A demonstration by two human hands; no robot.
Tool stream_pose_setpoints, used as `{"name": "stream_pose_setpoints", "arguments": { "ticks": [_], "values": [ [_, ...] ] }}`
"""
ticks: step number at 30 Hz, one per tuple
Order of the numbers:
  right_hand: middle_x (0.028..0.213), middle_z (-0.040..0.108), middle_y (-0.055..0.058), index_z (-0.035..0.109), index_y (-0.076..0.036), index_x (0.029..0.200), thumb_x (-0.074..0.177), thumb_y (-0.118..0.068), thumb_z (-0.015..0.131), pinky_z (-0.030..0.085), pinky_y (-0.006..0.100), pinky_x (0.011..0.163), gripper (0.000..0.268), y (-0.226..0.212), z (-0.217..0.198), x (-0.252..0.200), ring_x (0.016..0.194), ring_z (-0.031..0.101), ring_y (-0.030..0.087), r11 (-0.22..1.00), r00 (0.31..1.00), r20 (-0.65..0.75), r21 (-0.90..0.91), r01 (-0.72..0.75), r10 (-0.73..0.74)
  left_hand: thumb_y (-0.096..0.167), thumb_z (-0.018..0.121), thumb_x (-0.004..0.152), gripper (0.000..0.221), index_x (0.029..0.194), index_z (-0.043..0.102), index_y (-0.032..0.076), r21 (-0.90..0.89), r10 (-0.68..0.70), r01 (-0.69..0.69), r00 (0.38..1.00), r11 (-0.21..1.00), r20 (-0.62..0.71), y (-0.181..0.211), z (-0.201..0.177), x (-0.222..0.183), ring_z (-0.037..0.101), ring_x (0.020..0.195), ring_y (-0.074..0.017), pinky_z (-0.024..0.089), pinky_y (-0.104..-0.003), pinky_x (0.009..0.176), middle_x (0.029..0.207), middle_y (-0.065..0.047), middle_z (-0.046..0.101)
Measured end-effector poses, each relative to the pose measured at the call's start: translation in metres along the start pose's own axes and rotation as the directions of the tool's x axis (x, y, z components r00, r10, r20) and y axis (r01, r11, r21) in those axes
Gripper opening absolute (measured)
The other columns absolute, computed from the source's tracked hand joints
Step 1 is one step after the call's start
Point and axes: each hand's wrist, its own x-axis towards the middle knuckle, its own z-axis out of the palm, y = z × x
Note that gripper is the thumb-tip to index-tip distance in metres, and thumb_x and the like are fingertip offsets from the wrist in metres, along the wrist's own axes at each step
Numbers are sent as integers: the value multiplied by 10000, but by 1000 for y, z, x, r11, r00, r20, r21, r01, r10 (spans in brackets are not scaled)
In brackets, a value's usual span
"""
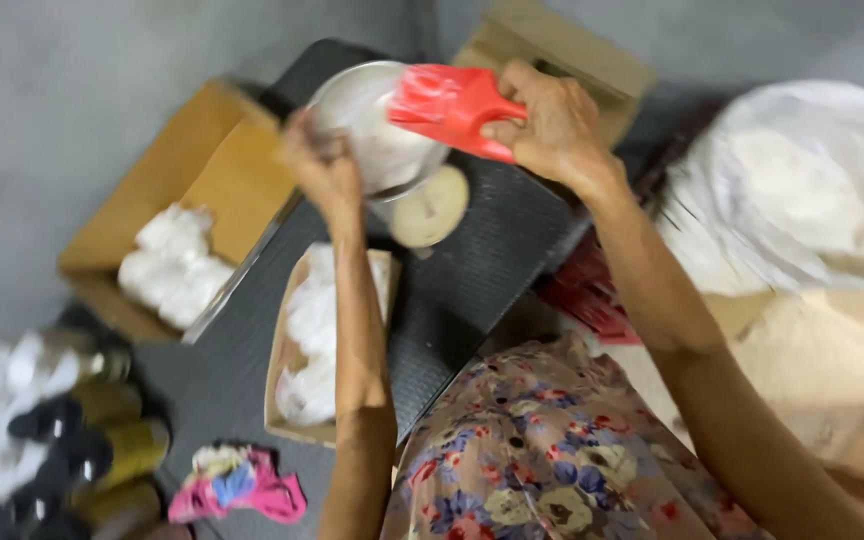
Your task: Weighing white powder on a scale and bagging it into small plastic bags.
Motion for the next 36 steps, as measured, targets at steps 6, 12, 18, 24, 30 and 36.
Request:
{"name": "stream_pose_setpoints", "arguments": {
  "ticks": [6, 12, 18, 24, 30, 36],
  "values": [
    [1010, 700, 87, 617, -3, 1081, 842, -168, 923, 541, 362, 871, 422, 83, -44, -42, 944, 643, 183, 961, 976, -174, 264, -84, 133, 266, 614, 994, 496, 1454, 543, 97, 313, 316, -271, 943, 910, -102, 123, 23, -18, 358, 1492, -426, 281, -516, 1236, 1585, -224, 372],
    [915, 649, 84, 606, -8, 1025, 875, -118, 892, 512, 347, 791, 341, 178, -135, -125, 861, 600, 170, 950, 903, -301, 157, -272, 308, 243, 588, 1062, 429, 1457, 539, 86, -74, 363, -355, 915, 932, 179, 174, 114, -86, 344, 1527, -407, 272, -555, 1299, 1601, -207, 373],
    [829, 643, 97, 621, -35, 951, 879, -143, 908, 506, 365, 705, 316, 239, -211, -219, 757, 601, 209, 833, 816, -387, -180, -523, 429, 208, 652, 961, 459, 1389, 567, 65, -338, 76, 183, 776, 923, 627, 166, 225, -199, 537, 1369, -325, 389, -429, 1190, 1407, -161, 603],
    [885, 747, 112, 696, -177, 1150, 825, -426, 826, 571, 476, 650, 429, 342, -194, -266, 799, 727, 339, 552, 781, -221, -597, -582, 585, 431, 731, 910, 702, 1456, 517, 44, -55, -226, 474, 515, 879, 827, 173, 307, -304, 490, 1350, -356, 400, -428, 1132, 1463, -214, 491],
    [864, 735, 132, 687, -189, 1135, 832, -377, 793, 574, 484, 637, 372, 379, -172, -259, 772, 728, 337, 573, 791, -70, -651, -498, 608, 383, 883, 726, 1090, 1529, 269, -24, 149, -376, 466, 445, 872, 813, 220, 321, -314, 414, 1349, -411, 353, -450, 1112, 1457, -279, 409],
    [822, 701, 103, 686, -174, 1054, 857, -278, 760, 549, 462, 677, 234, 440, -140, -246, 769, 701, 304, 726, 926, 15, -625, -286, 378, 226, 729, 770, 797, 1459, 425, -36, -2, -308, 610, 403, 792, 862, 186, 335, -343, 620, 1263, -394, 455, -410, 1093, 1374, -260, 615]
  ]
}}
